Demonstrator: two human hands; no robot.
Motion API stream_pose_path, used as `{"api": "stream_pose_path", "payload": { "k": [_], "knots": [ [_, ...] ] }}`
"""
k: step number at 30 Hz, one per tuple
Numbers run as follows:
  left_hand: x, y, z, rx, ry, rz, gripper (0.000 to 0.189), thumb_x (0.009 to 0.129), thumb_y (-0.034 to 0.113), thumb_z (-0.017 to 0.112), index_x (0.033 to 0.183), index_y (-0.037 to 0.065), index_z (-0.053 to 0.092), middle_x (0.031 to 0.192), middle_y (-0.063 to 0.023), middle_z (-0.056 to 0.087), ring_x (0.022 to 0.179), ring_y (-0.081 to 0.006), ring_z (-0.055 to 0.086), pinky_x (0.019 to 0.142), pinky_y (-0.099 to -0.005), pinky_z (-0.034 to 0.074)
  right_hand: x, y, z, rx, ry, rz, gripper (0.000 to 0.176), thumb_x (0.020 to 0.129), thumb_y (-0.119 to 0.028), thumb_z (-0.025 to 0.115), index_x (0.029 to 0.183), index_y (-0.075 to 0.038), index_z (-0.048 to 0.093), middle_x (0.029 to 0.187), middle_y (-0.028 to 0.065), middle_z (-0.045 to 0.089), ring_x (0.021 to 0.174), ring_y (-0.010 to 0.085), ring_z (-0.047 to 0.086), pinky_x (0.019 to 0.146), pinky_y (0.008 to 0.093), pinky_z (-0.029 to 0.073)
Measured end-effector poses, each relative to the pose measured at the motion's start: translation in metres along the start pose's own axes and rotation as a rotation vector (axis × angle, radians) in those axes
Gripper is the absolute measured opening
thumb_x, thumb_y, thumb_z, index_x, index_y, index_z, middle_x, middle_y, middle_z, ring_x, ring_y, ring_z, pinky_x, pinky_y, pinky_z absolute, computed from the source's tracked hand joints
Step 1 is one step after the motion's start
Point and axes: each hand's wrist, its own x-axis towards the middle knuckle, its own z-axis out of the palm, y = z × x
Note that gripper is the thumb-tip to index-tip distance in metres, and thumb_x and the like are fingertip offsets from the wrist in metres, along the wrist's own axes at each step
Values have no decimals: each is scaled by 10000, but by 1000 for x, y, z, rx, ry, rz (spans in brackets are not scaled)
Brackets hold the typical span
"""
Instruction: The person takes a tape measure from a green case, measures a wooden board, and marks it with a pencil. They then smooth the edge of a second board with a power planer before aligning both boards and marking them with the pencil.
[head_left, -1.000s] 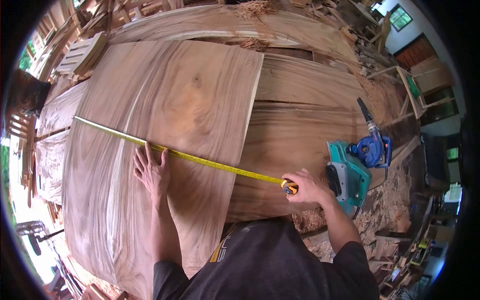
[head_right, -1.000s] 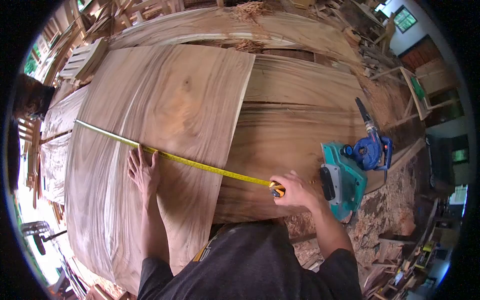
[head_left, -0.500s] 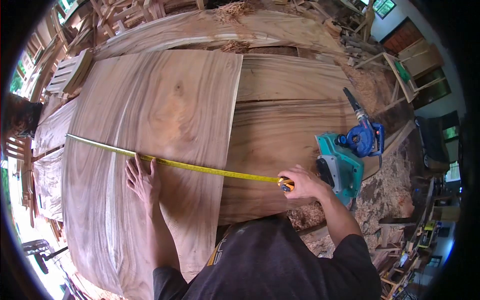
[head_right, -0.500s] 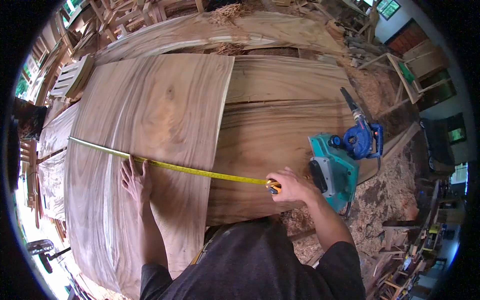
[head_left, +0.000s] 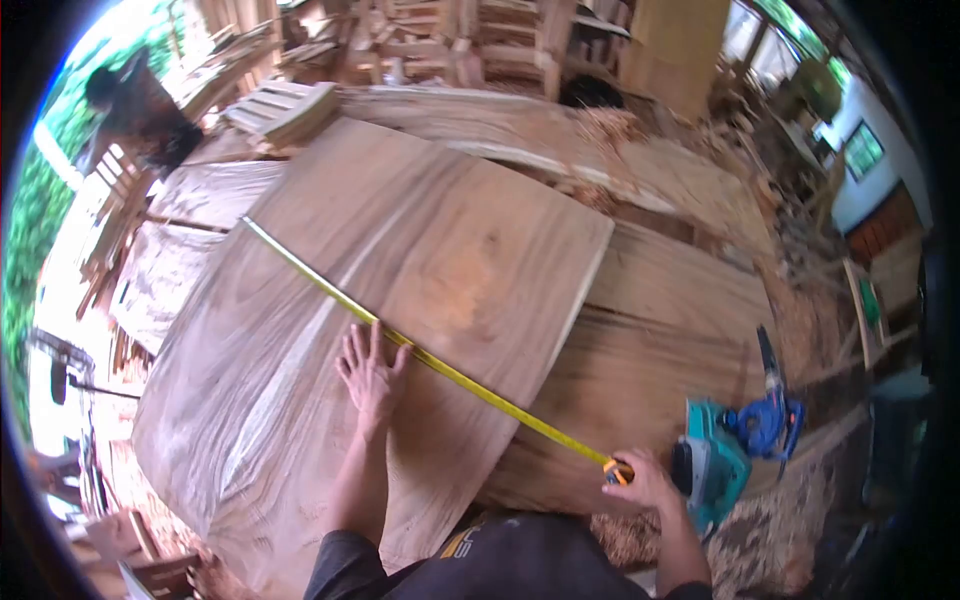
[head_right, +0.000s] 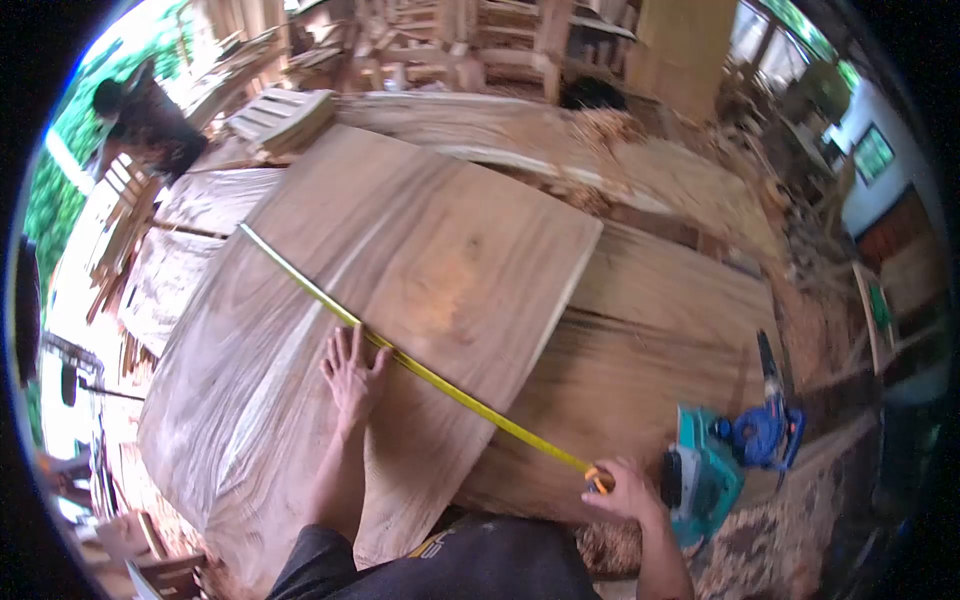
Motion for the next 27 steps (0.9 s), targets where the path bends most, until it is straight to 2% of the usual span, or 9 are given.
{"api": "stream_pose_path", "payload": {
  "k": [6, 11, 16, 18, 23, 27],
  "knots": [
    [1, -9, -2, -59, 26, 31, 744, 884, 568, 559, 1481, 163, 379, 1559, -180, 273, 1452, -356, 213, 1149, -570, 148, 16, 12, 26, -7, 39, -52, 628, 631, -430, 828, 1057, -9, 641, 1009, 189, 628, 973, 367, 581, 898, 452, 452],
    [5, -19, 7, -109, 16, 15, 776, 875, 608, 550, 1486, 165, 371, 1554, -166, 292, 1452, -331, 226, 1151, -561, 161, 52, -28, 39, -80, 55, -143, 592, 633, -404, 834, 1039, -17, 645, 974, 182, 636, 939, 350, 584, 849, 430, 472],
    [9, -25, 11, -218, 42, -33, 881, 814, 675, 576, 1492, 157, 357, 1493, -62, 435, 1426, -296, 305, 1156, -535, 177, 85, -76, 44, -135, 75, -237, 548, 638, -394, 829, 995, -24, 639, 929, 152, 642, 880, 335, 595, 805, 431, 471],
    [9, -26, 5, -245, 41, -29, 886, 812, 676, 575, 1495, 157, 351, 1502, -64, 422, 1429, -295, 298, 1158, -534, 173, 99, -68, 49, -147, 86, -290, 531, 636, -374, 827, 987, -25, 637, 903, 144, 641, 862, 332, 597, 804, 429, 472],
    [7, -28, -7, -285, 52, -5, 870, 827, 666, 561, 1502, 164, 339, 1522, -65, 392, 1437, -315, 275, 1159, -538, 172, 114, -99, 51, -132, 71, -204, 542, 623, -361, 833, 994, -19, 634, 928, 155, 636, 904, 329, 594, 818, 425, 474],
    [6, -33, -5, -338, 99, 18, 853, 861, 636, 545, 1503, 121, 320, 1516, -92, 393, 1423, -333, 300, 1151, -540, 183, 132, -110, 63, -120, 105, -204, 569, 620, -363, 830, 1013, -1, 634, 958, 177, 624, 955, 339, 580, 845, 438, 468]
  ]
}}
